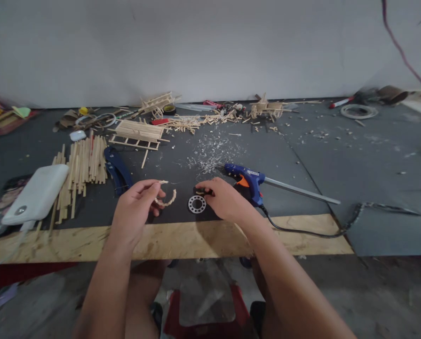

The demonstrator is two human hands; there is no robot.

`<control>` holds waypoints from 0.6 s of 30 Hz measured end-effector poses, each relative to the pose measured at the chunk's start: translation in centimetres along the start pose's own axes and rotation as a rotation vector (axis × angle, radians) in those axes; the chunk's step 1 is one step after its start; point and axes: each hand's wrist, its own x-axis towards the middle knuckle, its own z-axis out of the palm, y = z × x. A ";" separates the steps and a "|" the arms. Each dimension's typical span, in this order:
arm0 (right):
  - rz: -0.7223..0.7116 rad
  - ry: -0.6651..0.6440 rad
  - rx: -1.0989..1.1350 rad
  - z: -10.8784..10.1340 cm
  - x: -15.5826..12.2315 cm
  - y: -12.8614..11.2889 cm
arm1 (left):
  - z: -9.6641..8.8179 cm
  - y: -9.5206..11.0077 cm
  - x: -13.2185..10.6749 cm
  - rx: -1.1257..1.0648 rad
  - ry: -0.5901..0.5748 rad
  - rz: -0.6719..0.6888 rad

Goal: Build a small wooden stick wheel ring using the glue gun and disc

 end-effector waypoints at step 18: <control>0.121 0.135 0.280 0.2 -1.7 -1.0 | 1.1 0.2 -0.6 -0.094 -0.108 -0.059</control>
